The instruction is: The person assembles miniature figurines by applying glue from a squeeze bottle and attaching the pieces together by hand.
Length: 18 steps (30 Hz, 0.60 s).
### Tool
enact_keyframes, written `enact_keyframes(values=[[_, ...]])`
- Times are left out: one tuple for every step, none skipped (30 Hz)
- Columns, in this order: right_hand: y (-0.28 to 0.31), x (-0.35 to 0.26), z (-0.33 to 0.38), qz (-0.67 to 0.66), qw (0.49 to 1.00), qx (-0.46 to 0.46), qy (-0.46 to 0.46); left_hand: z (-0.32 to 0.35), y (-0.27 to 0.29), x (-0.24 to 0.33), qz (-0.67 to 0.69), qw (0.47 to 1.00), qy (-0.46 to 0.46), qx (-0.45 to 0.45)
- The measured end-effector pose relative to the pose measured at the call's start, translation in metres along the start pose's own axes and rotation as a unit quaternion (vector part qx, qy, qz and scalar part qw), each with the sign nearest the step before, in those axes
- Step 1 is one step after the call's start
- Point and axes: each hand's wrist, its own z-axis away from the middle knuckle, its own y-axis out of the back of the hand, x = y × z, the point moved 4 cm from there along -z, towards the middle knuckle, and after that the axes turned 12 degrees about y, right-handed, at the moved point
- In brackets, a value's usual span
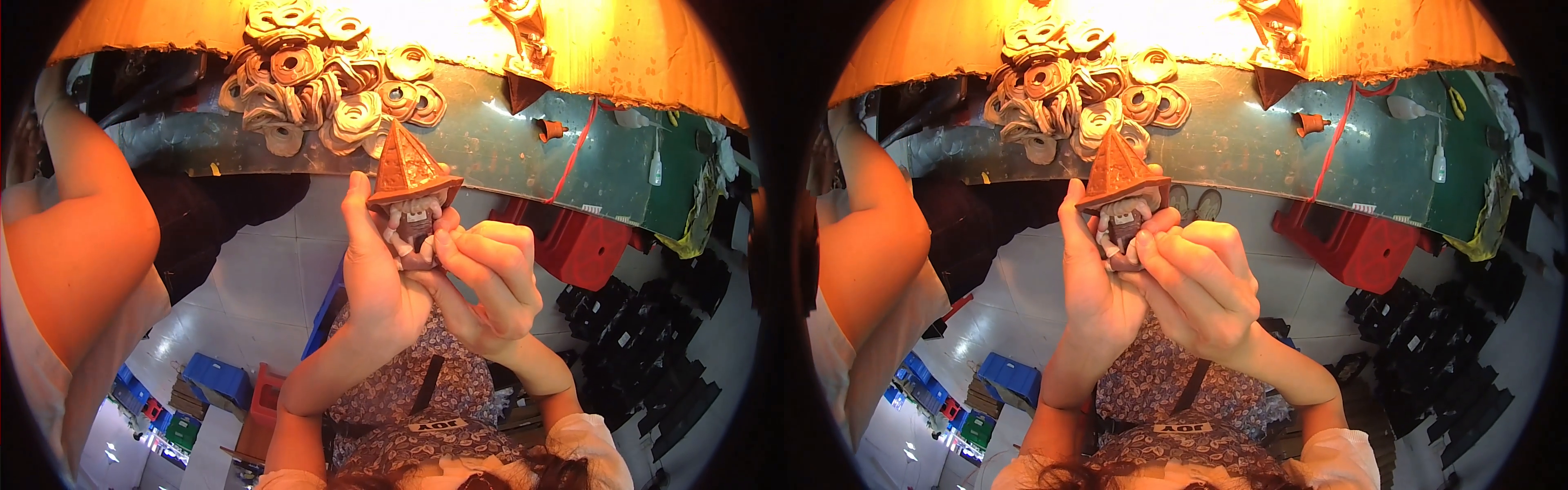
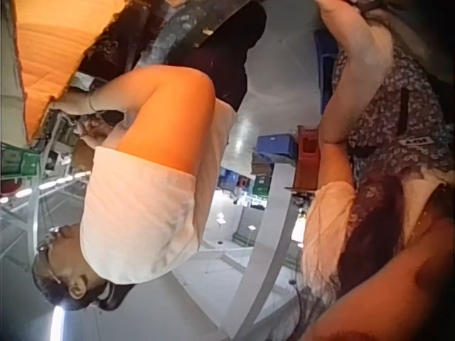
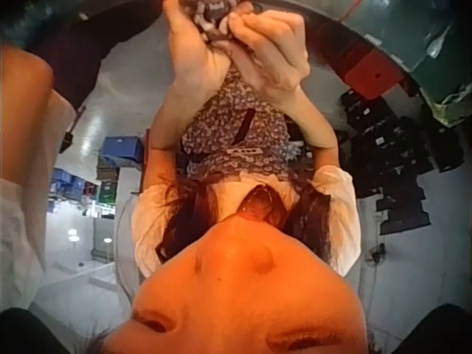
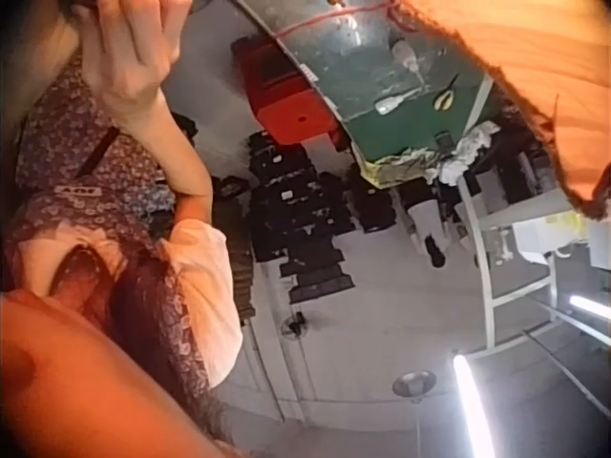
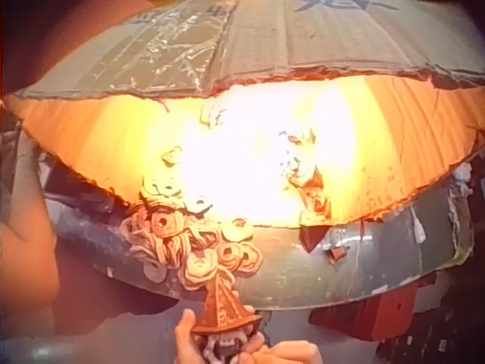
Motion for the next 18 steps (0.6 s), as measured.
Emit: enact_keyframes(values=[[0.0,0.001,0.001,-0.004,1.0,0.001,-0.009,-0.001,0.001,0.0,0.004,1.0,0.011,-0.029],[-0.001,0.002,0.002,-0.005,1.0,-0.001,-0.01,0.0,0.0,0.002,0.006,1.0,0.012,-0.028],[-0.002,0.005,0.003,-0.02,1.0,-0.005,-0.017,0.001,-0.001,0.003,-0.015,1.0,0.014,-0.004],[-0.002,0.007,0.004,-0.035,0.999,-0.009,-0.025,0.002,-0.001,0.005,-0.036,0.999,0.016,0.019],[-0.001,0.007,0.004,-0.035,0.999,-0.009,-0.025,0.002,0.0,0.005,-0.036,0.999,0.016,0.019],[-0.001,0.008,0.004,-0.043,0.998,-0.022,-0.041,0.001,0.001,0.006,-0.033,0.999,0.022,0.009],[-0.002,0.009,0.005,-0.051,0.996,-0.034,-0.058,0.001,0.001,0.006,-0.031,0.999,0.028,0.0],[-0.003,0.007,0.005,-0.051,0.996,-0.035,-0.058,0.002,0.001,0.008,-0.031,0.999,0.028,0.0],[-0.006,0.007,0.006,-0.088,0.991,-0.014,-0.098,0.003,0.0,0.009,-0.027,0.999,0.035,-0.014],[-0.007,0.009,0.007,-0.123,0.983,0.008,-0.139,0.004,-0.002,0.01,-0.023,0.998,0.043,-0.028],[-0.008,0.01,0.007,-0.124,0.983,0.007,-0.139,0.003,0.0,0.01,-0.022,0.999,0.042,-0.027],[-0.009,0.01,0.008,-0.118,0.985,-0.011,-0.127,0.002,0.003,0.011,-0.029,0.999,0.031,-0.019],[-0.01,0.01,0.008,-0.111,0.987,-0.029,-0.115,0.001,0.004,0.012,-0.037,0.999,0.021,-0.012],[-0.009,0.011,0.008,-0.109,0.987,-0.028,-0.115,0.001,0.004,0.012,-0.037,0.999,0.022,-0.013],[-0.008,0.012,0.008,-0.105,0.988,-0.029,-0.112,0.0,0.003,0.011,-0.02,0.999,0.032,-0.009],[-0.006,0.012,0.006,-0.099,0.989,-0.028,-0.109,0.0,0.001,0.009,-0.003,0.999,0.043,-0.006],[-0.002,0.012,0.006,-0.102,0.987,-0.02,-0.125,0.0,-0.002,0.008,-0.023,0.996,0.062,-0.066],[0.004,0.016,0.005,-0.062,0.987,-0.033,-0.145,0.0,-0.006,0.004,-0.085,0.995,0.039,-0.036]])
